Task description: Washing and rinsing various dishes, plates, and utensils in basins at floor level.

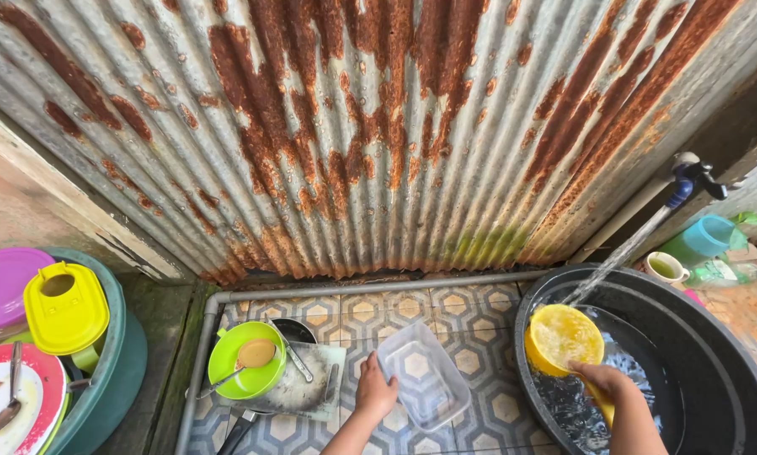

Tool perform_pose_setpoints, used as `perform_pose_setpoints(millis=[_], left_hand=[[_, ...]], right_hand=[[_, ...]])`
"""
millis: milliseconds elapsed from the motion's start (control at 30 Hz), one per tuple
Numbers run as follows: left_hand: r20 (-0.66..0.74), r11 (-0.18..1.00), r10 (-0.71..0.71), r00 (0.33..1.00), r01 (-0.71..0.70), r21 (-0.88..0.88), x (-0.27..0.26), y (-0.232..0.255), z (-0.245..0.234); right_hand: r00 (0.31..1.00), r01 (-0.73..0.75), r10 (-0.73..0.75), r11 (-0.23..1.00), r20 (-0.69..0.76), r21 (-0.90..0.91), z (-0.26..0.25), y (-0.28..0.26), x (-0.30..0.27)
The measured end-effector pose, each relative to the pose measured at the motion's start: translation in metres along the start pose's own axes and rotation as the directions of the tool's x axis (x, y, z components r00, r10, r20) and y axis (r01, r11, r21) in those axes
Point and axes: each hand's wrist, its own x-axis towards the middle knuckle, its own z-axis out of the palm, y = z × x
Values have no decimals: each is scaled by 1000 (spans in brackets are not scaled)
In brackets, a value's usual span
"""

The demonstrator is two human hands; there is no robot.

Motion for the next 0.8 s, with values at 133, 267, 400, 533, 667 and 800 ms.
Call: perform_pose_setpoints(millis=[133,267,400,533,667,800], left_hand=[[34,999,-8,999,6,42,-25,9,-9],[-29,994,110,994,-110,-13,-14,-3,-17],[-78,970,210,975,-217,-111,22,-36,-11],[-164,901,308,937,-343,-265,53,-20,-17],[-69,831,431,900,-425,-360,49,56,-36],[235,868,387,892,-266,-418,38,124,-32]], right_hand=[[940,-294,174,852,294,433,13,-23,-90],[967,-195,95,873,237,447,12,-36,-84],[988,-142,153,894,8,425,-15,-39,-110],[996,-36,72,878,-58,478,-42,-81,-229],[967,221,-247,707,-59,672,-26,-127,-277],[898,346,-416,470,-142,812,33,-186,-313]])
